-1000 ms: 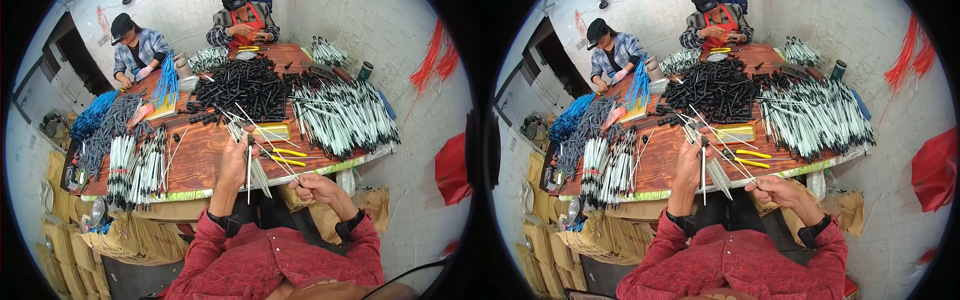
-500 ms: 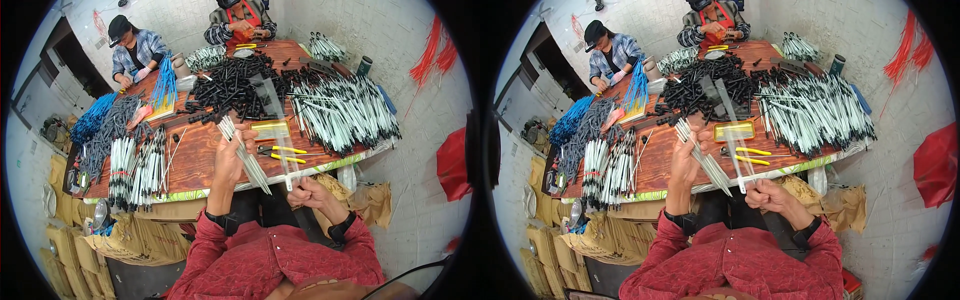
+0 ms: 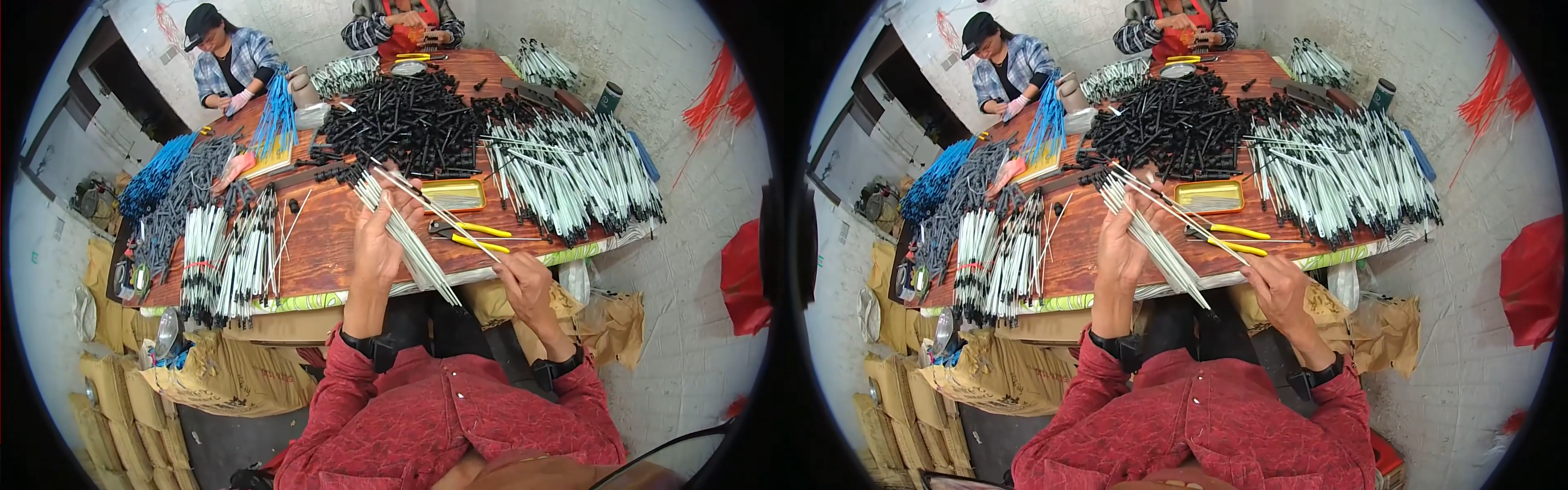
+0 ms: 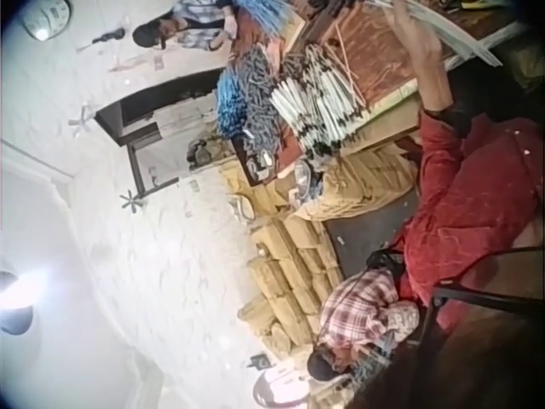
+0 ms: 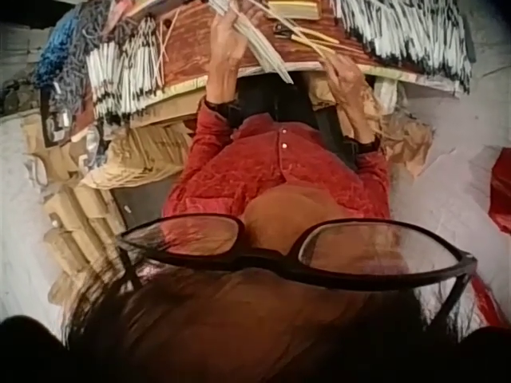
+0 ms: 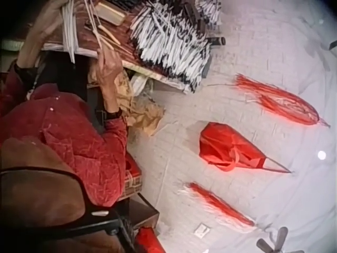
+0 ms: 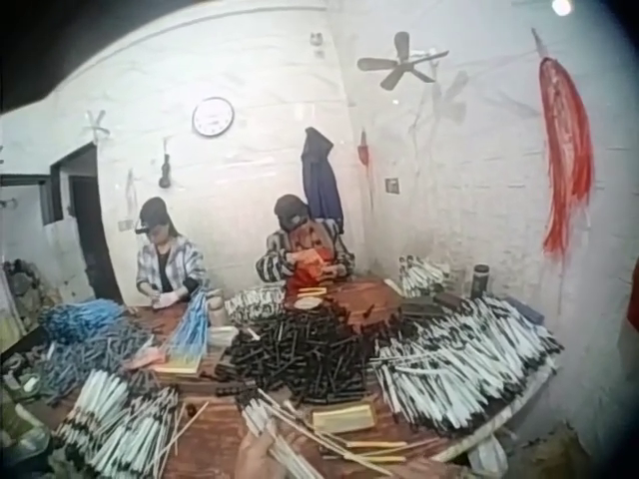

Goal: The person trims the ends of white rods with yellow-handled shears, gathers more rods, and threads a thin wire through the black tips of the rods.

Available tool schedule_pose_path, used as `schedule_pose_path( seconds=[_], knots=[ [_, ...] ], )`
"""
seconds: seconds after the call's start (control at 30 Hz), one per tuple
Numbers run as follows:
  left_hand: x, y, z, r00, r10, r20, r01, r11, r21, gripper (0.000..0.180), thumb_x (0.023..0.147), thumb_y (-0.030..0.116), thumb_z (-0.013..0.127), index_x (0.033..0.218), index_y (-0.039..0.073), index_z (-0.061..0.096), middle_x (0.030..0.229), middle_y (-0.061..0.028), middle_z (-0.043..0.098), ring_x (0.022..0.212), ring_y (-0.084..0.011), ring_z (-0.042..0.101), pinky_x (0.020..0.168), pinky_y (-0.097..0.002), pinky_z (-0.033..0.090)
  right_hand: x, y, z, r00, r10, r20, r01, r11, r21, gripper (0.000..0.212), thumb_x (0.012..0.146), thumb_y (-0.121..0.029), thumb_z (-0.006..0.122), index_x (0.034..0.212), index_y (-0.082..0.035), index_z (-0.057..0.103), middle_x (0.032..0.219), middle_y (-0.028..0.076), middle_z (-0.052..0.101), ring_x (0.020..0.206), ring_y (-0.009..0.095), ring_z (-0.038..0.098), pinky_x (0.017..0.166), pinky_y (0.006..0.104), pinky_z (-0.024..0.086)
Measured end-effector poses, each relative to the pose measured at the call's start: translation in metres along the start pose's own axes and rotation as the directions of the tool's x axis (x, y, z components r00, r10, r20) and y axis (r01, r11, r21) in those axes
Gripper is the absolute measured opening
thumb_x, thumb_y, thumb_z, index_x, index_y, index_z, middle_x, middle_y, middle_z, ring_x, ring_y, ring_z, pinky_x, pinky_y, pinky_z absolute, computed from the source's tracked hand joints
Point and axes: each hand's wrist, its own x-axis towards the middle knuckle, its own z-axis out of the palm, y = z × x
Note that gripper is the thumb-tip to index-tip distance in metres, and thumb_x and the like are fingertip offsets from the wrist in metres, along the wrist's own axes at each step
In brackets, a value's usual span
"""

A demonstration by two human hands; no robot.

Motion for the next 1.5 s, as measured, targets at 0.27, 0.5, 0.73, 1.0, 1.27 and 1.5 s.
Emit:
schedule_pose_path(
  seconds=[0.27, 0.5, 0.73, 1.0, 1.27, 1.5],
  knots=[
    [-0.001, 0.0, -0.011, 0.997, -0.002, 0.071, 0.0, 1.0, 0.028, 0.033, 0.106, 0.02, 0.047, 0.137, 0.007, 0.049, 0.129, -0.0195, 0.062, 0.107, -0.0239, 0.066, 0.092, -0.0374, 0.057, -0.016, 0.022, 0.022, 0.896, 0.305, 0.323, -0.444, 0.656, 0.61, 0.027, 0.1, -0.022, 0.062, 0.101, 0.004, 0.07, 0.079, 0.002, 0.062, 0.073, 0.01, 0.054, 0.066, 0.0254, 0.043],
    [0.001, -0.001, -0.006, 0.998, 0.01, 0.068, -0.009, 1.0, -0.016, 0.032, 0.106, 0.018, 0.047, 0.136, 0.007, 0.049, 0.13, -0.0182, 0.061, 0.109, -0.0245, 0.065, 0.094, -0.0401, 0.057, -0.015, 0.012, 0.035, 0.928, 0.35, 0.124, -0.36, 0.767, 0.532, 0.021, 0.096, -0.016, 0.067, 0.099, 0.004, 0.071, 0.081, 0.005, 0.066, 0.07, 0.01, 0.056, 0.062, 0.0258, 0.044],
    [-0.003, -0.004, 0.008, 0.996, 0.079, -0.033, -0.079, 0.997, 0.018, 0.03, 0.105, 0.018, 0.051, 0.133, 0.006, 0.051, 0.119, -0.0077, 0.064, 0.11, -0.021, 0.064, 0.096, -0.0388, 0.055, -0.01, -0.007, 0.034, 0.962, 0.233, -0.141, -0.194, 0.95, 0.246, 0.012, 0.083, -0.007, 0.075, 0.089, 0.003, 0.072, 0.077, 0.017, 0.069, 0.063, 0.03, 0.065, 0.058, 0.0325, 0.048],
    [0.015, -0.019, -0.02, 0.986, 0.155, -0.052, -0.14, 0.966, 0.218, 0.023, 0.103, 0.018, 0.056, 0.124, 0.008, 0.053, 0.099, 0.0003, 0.061, 0.092, -0.0134, 0.062, 0.084, -0.0332, 0.056, -0.019, -0.026, 0.026, 0.984, -0.041, -0.171, 0.039, 0.999, -0.01, 0.01, 0.082, -0.005, 0.075, 0.087, 0.002, 0.07, 0.07, 0.015, 0.067, 0.059, 0.03, 0.065, 0.055, 0.0334, 0.048],
    [0.006, -0.015, 0.001, 0.992, 0.117, 0.055, -0.121, 0.989, 0.088, 0.023, 0.105, 0.019, 0.054, 0.124, 0.008, 0.054, 0.092, 0.0003, 0.056, 0.081, -0.0116, 0.057, 0.075, -0.0295, 0.051, -0.028, -0.028, 0.036, 0.91, 0.409, 0.072, -0.394, 0.795, 0.462, 0.016, 0.096, -0.012, 0.062, 0.091, 0.002, 0.067, 0.064, 0.007, 0.062, 0.054, 0.015, 0.059, 0.051, 0.0278, 0.044],
    [-0.009, 0.001, -0.007, 0.96, 0.018, 0.279, 0.036, 0.981, -0.19, 0.025, 0.104, 0.022, 0.055, 0.126, 0.008, 0.052, 0.09, -0.0019, 0.054, 0.074, -0.0107, 0.051, 0.064, -0.0298, 0.045, -0.043, -0.007, 0.052, 0.7, 0.241, 0.672, -0.712, 0.169, 0.681, 0.026, 0.102, -0.027, 0.055, 0.101, -0.002, 0.064, 0.064, 0.002, 0.056, 0.051, 0.01, 0.051, 0.049, 0.0223, 0.041]
  ],
)
